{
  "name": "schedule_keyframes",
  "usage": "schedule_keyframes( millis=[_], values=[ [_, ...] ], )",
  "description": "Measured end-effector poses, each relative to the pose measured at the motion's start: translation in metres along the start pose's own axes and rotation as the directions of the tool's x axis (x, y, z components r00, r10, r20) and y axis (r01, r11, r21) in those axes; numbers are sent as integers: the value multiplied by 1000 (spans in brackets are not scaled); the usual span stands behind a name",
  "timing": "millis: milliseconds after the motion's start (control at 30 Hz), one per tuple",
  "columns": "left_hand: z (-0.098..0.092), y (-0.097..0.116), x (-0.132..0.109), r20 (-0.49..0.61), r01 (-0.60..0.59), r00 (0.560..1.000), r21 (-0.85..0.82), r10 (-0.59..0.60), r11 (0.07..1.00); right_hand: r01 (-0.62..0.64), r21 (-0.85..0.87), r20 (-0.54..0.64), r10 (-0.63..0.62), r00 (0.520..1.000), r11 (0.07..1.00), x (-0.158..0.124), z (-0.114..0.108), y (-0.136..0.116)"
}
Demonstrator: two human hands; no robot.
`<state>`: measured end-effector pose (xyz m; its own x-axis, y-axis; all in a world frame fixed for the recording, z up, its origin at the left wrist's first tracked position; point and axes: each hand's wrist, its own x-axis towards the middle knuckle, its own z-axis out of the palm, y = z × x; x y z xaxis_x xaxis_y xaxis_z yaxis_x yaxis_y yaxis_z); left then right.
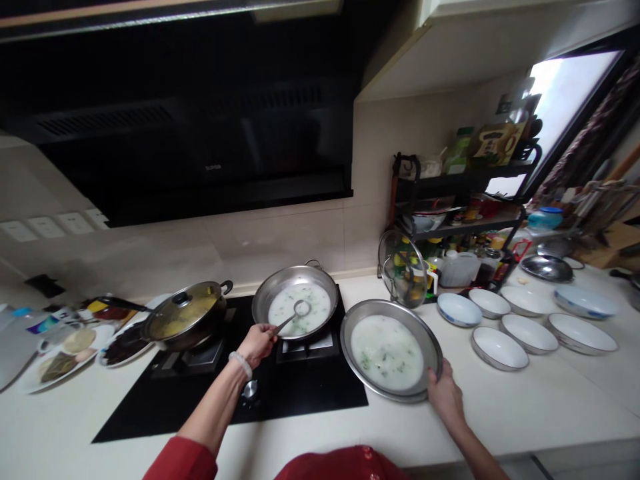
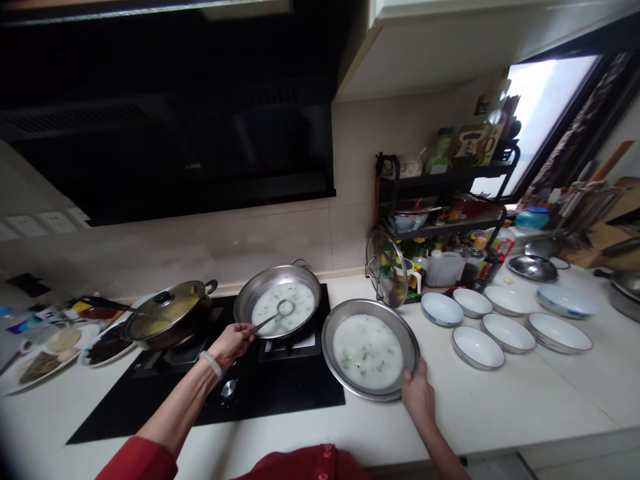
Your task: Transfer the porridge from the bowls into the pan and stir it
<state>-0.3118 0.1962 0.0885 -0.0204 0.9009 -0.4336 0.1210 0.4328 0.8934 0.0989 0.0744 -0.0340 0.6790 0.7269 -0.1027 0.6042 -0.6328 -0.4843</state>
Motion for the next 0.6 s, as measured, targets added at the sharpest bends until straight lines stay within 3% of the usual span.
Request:
schedule_keyframes(
  millis=[167, 600],
  values=[
    [-1, 2, -2, 61, 8, 998, -39, -5, 999, 0, 3, -5, 0, 1000, 1000, 0, -1, 0],
    [0, -1, -7, 66, 22, 998, -62, -18, 998, -3, 1, -1, 3, 1000, 1000, -1, -2, -1]
  ],
)
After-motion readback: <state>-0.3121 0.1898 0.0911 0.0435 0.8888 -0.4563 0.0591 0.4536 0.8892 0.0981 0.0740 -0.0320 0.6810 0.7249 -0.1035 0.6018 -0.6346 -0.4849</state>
